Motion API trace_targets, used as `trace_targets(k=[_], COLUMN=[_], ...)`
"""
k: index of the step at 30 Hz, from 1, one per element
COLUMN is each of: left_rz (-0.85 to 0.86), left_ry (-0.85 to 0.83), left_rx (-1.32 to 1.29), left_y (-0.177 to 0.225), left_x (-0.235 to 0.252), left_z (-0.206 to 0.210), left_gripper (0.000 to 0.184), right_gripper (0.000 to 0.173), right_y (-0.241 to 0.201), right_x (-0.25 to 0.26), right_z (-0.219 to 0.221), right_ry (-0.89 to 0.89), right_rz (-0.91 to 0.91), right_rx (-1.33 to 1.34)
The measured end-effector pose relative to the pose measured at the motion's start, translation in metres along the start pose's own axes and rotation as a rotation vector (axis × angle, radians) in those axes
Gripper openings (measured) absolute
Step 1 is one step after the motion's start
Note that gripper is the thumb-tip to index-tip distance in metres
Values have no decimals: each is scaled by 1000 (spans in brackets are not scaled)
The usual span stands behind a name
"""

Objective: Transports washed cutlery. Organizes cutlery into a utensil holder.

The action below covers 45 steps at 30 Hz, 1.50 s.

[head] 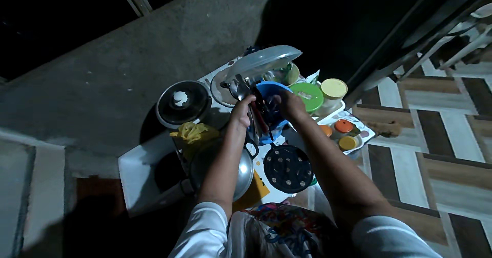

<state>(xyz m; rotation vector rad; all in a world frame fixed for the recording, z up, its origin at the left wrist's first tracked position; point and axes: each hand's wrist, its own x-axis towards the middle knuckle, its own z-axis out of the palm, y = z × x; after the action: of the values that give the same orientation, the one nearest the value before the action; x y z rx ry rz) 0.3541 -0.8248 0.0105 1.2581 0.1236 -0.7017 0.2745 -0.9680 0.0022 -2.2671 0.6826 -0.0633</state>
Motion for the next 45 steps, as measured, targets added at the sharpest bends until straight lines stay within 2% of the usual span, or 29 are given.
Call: trace_targets(k=[2, 4, 7, 11, 15, 17, 19, 21, 27, 35, 38, 42, 45], left_rz=[1, -11, -38, -41, -54, -35, -24, -9, -23, -23, -7, -1, -15], left_ry=[6, 32, 48, 21, -9, -37, -67, -68, -47, -50, -55, -100, -96], left_rx=[23, 41, 67, 66, 103, 100, 99, 125, 148, 115, 94, 86, 89], left_y=[-2, -4, 0, -2, 4, 8, 15, 18, 20, 18, 17, 14, 15], left_x=[2, 3, 0, 2, 0, -3, -7, -6, -8, -6, -7, -4, -5], left_z=[-1, -1, 1, -3, -7, -10, -12, -15, -17, -15, -13, -18, -20], left_gripper=[21, 24, 30, 26, 20, 8, 8, 11, 12, 7, 8, 9, 11], right_gripper=[53, 49, 35, 24, 27, 27, 28, 29, 26, 24, 24, 27, 27], right_y=[-11, -26, -43, -48, -39, -29, -16, -3, 29, 4, 12, 34, 30], right_x=[-1, -3, -3, -2, -4, -3, 0, 3, 3, -8, -3, 1, 0], right_z=[0, -3, -12, -23, -44, -52, -52, -45, -9, -37, -24, 1, 5], right_ry=[30, 21, -18, -8, 146, 238, 346, 421, 482, 674, 587, 421, 275], right_rz=[-151, -256, -299, -280, -226, -230, -260, -319, -393, -591, -536, -372, -217], right_rx=[121, 187, 126, 14, -32, -45, -56, -52, 6, -27, -31, -39, -133])
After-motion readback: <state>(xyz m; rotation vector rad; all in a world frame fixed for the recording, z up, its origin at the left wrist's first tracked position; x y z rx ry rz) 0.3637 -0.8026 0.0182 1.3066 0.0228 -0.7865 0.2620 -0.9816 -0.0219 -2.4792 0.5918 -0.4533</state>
